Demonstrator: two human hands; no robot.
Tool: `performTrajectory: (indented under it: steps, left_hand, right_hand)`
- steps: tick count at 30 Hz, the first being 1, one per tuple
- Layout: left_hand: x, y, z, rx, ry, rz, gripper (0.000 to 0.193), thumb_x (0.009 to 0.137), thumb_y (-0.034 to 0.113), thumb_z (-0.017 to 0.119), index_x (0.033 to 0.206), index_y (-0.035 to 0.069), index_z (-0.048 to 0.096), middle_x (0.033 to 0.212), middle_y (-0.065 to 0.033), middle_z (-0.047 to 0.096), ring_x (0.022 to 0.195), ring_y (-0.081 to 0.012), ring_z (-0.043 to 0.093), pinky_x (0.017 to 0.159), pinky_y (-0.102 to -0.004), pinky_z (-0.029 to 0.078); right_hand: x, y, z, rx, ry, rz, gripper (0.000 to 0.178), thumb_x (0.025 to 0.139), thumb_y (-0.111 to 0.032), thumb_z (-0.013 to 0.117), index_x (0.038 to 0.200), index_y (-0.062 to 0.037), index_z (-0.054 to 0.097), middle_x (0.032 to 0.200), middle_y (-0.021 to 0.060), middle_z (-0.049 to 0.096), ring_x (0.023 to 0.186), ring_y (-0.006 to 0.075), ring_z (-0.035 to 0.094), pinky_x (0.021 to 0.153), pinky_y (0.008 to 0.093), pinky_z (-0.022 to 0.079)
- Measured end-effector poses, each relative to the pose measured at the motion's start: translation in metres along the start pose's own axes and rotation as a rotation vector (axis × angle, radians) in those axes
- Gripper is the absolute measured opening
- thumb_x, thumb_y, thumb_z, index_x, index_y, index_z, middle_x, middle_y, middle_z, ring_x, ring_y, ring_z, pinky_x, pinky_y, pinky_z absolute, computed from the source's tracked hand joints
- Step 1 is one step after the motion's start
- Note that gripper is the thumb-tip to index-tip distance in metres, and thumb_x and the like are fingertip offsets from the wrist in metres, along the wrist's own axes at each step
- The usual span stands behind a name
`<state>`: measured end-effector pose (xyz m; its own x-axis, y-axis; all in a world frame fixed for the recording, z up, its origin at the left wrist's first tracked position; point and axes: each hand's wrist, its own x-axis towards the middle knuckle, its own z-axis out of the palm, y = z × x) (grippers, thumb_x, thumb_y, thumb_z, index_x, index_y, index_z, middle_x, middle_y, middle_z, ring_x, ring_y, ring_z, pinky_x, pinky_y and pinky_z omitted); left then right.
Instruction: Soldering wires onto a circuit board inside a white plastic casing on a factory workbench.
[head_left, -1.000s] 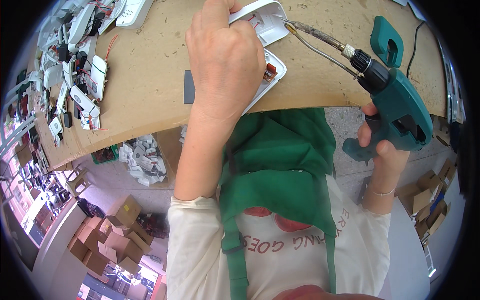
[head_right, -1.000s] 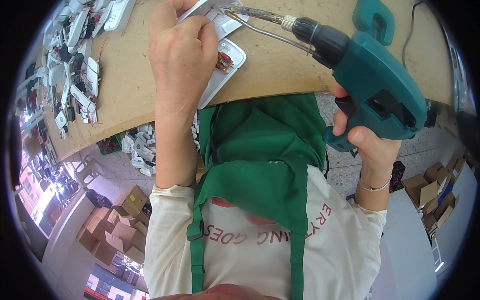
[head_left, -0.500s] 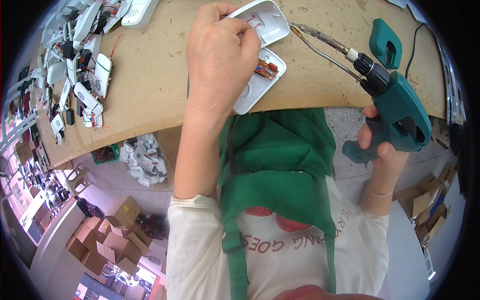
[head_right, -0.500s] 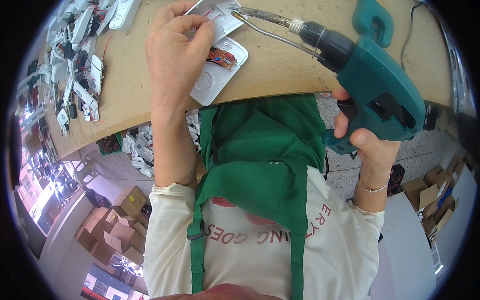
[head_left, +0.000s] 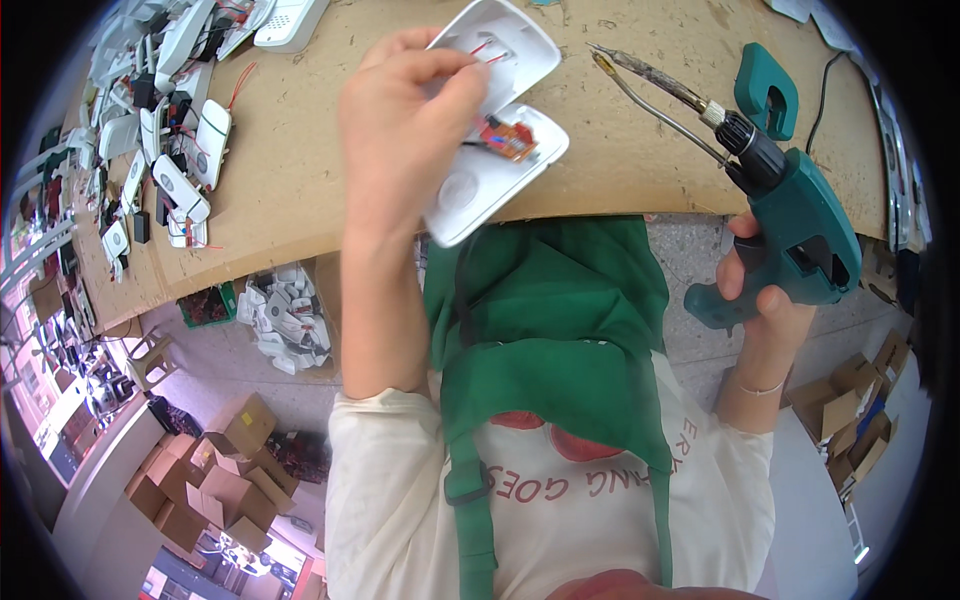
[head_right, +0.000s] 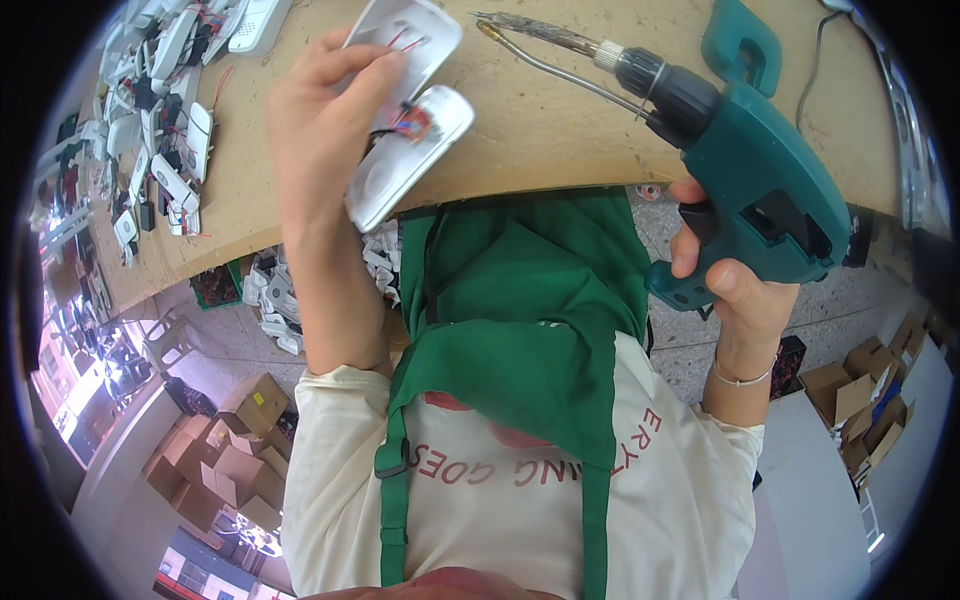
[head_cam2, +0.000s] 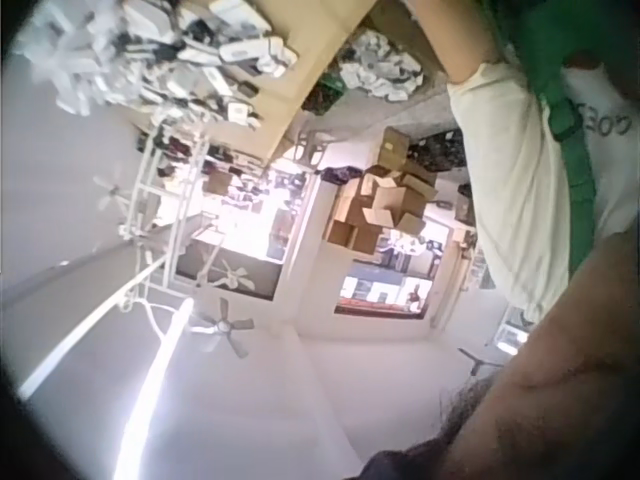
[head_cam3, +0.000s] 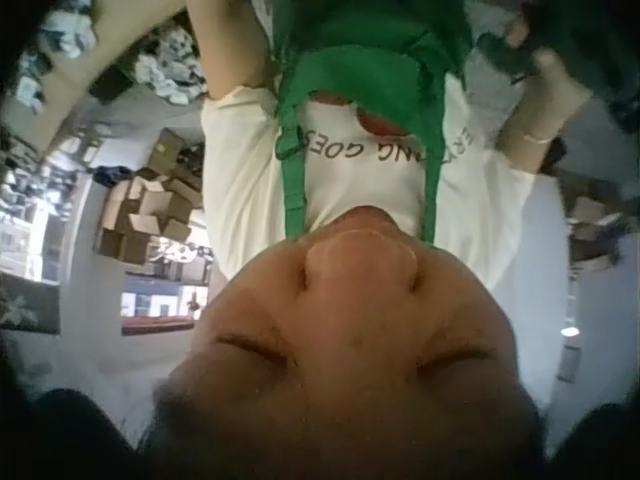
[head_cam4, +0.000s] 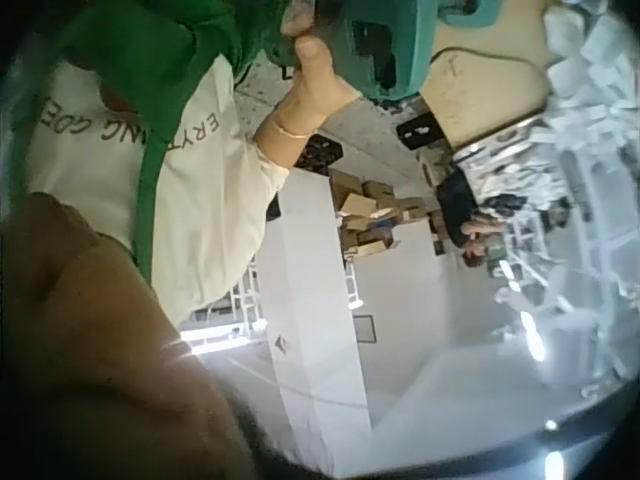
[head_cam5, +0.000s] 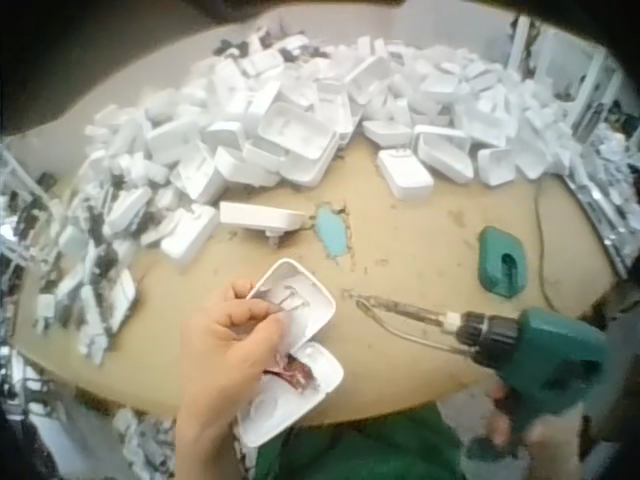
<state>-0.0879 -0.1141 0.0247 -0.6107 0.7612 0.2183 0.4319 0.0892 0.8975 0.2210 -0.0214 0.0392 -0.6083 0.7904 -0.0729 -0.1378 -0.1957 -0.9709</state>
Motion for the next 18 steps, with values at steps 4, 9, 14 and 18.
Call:
performTrajectory:
  steps: [4,9,14,18]
  left_hand:
    - [-0.034,-0.001,-0.077,-0.323,-0.085,-0.216,0.033,0.072,0.012,0.069,0.097,-0.009,0.069,0.111,-0.0162,0.063,0.099,-0.0201,0.061,0.084,-0.0275,0.046]
    - [-0.125,-0.048,-0.164,-0.342,-0.232,-0.321,0.019,0.07,-0.003,0.071,0.089,-0.006,0.072,0.11,-0.0159,0.061,0.09,-0.0222,0.062,0.082,-0.0319,0.049]
    - [-0.21,-0.14,-0.182,0.228,-0.221,-0.747,0.018,0.076,0.001,0.069,0.093,-0.006,0.07,0.111,-0.0131,0.06,0.09,-0.0226,0.062,0.073,-0.0301,0.053]
    - [-0.212,-0.144,-0.167,0.852,-0.455,-0.464,0.027,0.076,0.009,0.071,0.101,-0.002,0.07,0.117,-0.0184,0.061,0.099,-0.0324,0.063,0.086,-0.037,0.049]
  right_hand:
    - [0.003,0.007,-0.009,0.05,-0.076,-0.031,0.079,0.07,-0.026,0.085,0.13,0.0064,0.045,0.117,0.0208,0.06,0.067,0.0177,0.061,0.055,0.0274,0.05]
    - [0.011,0.021,-0.005,0.064,-0.098,-0.036,0.078,0.073,-0.026,0.083,0.131,0.0065,0.043,0.117,0.0201,0.059,0.07,0.0177,0.061,0.058,0.0281,0.05]
    - [0.029,0.034,0.007,0.101,-0.152,-0.056,0.076,0.074,-0.026,0.082,0.131,0.0068,0.043,0.117,0.0202,0.059,0.069,0.0174,0.06,0.058,0.0283,0.05]
    - [0.036,0.034,0.007,0.122,-0.157,-0.083,0.074,0.076,-0.026,0.08,0.131,0.0061,0.042,0.117,0.02,0.059,0.069,0.0168,0.06,0.058,0.0287,0.05]
